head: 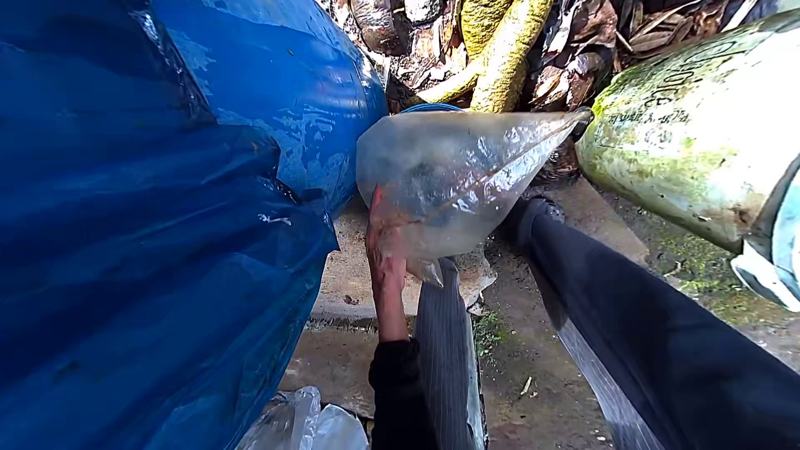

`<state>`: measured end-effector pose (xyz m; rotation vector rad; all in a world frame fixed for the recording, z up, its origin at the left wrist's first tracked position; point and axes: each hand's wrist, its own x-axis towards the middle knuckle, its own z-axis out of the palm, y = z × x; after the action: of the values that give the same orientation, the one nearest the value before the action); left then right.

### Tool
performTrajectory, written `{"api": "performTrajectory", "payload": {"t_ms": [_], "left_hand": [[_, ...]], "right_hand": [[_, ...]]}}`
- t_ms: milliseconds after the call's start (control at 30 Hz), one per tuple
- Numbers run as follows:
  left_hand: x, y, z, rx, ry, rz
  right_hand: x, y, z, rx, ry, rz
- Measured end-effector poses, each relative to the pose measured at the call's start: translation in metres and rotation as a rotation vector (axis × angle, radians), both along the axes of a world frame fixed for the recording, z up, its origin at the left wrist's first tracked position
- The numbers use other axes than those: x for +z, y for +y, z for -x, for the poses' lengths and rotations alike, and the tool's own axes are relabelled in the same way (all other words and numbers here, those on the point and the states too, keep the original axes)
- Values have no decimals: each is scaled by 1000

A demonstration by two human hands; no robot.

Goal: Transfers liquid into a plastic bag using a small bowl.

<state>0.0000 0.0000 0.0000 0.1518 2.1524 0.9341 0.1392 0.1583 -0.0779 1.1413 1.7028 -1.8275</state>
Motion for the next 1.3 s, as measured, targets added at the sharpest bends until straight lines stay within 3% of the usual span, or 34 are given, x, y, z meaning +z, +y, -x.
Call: {"api": "performTrajectory", "payload": {"t_ms": [67, 133, 200, 267, 400, 500, 533, 600, 700, 833, 967, 1100, 1200, 1300], "left_hand": [[-14, 6, 7, 7, -33, -37], [-25, 5, 8, 26, -82, -56], [-18, 11, 4, -37, -72, 173], [-9, 27, 1, -62, -111, 405], [-11, 40, -6, 134, -232, 191], [-1, 81, -2, -94, -240, 499], [-14, 80, -4, -141, -160, 508], [-40, 35, -11, -110, -51, 290], [-32, 14, 0, -25, -154, 339], [-31, -11, 8, 65, -157, 35], [-7, -18, 6, 99, -77, 68], [22, -14, 3, -175, -61, 133], [52, 7, 3, -370, 15, 230], [61, 30, 2, -529, 162, 255]], "right_hand": [[-19, 3, -4, -33, 148, -78], [-23, 3, -11, -471, 227, 149], [6, 19, -25, -721, 107, 319], [21, 33, -48, -737, 82, 239], [88, 47, -81, -598, 173, 67], [118, 37, -54, -370, 220, 14], [113, 31, -45, -294, 206, -24], [88, 22, -28, -201, 182, -115], [53, 10, -19, -155, 187, -120], [7, -8, -1, -210, 240, -90], [-2, -7, 13, -233, 215, 6], [-14, -6, 18, -211, 62, 98], [-36, -13, 19, -219, 75, 91], [-44, -29, 13, -236, 135, 71]]}}
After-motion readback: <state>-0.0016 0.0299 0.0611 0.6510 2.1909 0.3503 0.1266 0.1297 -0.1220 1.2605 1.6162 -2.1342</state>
